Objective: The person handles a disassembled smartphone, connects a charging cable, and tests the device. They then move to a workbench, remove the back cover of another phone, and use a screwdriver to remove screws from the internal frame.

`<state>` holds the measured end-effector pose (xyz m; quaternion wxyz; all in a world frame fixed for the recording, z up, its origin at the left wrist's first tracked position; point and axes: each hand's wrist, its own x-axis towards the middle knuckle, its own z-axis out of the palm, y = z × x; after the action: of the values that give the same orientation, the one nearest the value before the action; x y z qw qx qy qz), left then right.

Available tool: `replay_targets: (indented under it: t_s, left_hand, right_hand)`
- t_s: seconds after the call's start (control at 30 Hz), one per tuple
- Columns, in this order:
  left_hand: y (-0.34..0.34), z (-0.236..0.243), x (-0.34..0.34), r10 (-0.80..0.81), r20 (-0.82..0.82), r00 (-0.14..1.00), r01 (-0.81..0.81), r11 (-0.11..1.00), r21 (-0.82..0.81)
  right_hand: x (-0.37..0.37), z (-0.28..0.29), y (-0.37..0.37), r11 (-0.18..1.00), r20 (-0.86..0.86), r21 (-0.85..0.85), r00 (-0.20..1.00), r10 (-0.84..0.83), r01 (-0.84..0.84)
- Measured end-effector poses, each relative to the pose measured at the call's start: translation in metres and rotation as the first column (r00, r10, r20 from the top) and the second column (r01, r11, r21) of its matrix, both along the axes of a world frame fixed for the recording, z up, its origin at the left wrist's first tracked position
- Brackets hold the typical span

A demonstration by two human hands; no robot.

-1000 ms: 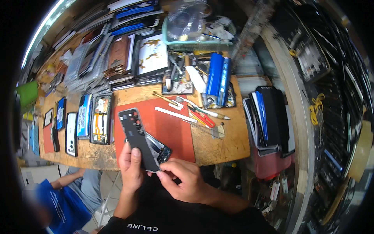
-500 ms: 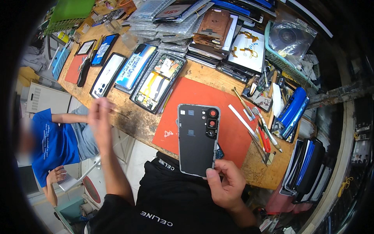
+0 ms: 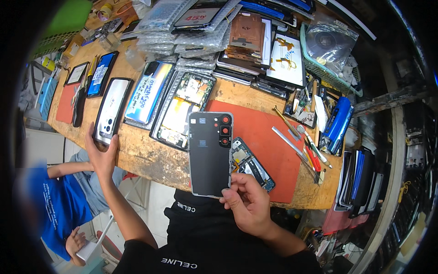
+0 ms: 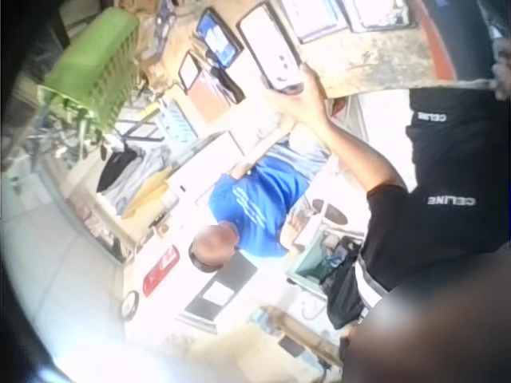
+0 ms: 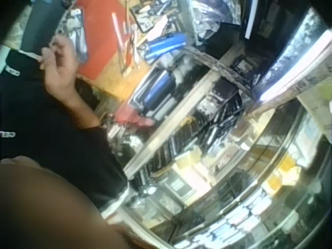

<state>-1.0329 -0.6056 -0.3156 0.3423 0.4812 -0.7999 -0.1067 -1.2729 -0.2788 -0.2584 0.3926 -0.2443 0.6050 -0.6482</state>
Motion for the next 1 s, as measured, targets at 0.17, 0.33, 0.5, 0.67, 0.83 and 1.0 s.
replay_targets:
  t_s: [0.17, 0.33, 0.5, 0.67, 0.83, 1.0]
  left_hand:
    - [0.036, 0.021, -0.019, 0.085, 0.108, 0.991, -0.059, 0.973, -0.223]
    - [0.128, 0.043, -0.060, -0.272, -0.645, 0.714, 0.669, 0.537, 0.513]
    - [0.160, 0.048, -0.090, -0.411, -0.704, 0.579, 0.796, 0.472, 0.379]
    - [0.126, 0.046, -0.120, -0.377, -0.111, 0.919, 0.388, 0.917, 0.097]
    - [0.126, 0.040, -0.160, -0.222, 0.240, 0.945, 0.222, 0.975, 0.025]
    - [0.129, 0.032, -0.166, -0.207, 0.130, 0.970, 0.211, 0.977, -0.015]
  right_hand:
    - [0.004, 0.004, -0.004, 0.996, 0.019, 0.092, 1.000, -0.021, 0.019]
    - [0.015, 0.005, -0.010, 0.992, -0.025, 0.037, 0.992, 0.120, -0.119]
    - [0.021, 0.001, -0.003, 0.996, -0.152, 0.005, 0.985, 0.085, -0.086]
    - [-0.007, -0.005, 0.021, 0.961, -0.131, -0.031, 0.952, -0.277, 0.275]
    - [-0.040, -0.019, 0.044, 0.898, -0.267, -0.069, 0.859, -0.436, 0.434]
    - [-0.047, -0.034, 0.064, 0.867, -0.263, -0.092, 0.828, -0.496, 0.490]
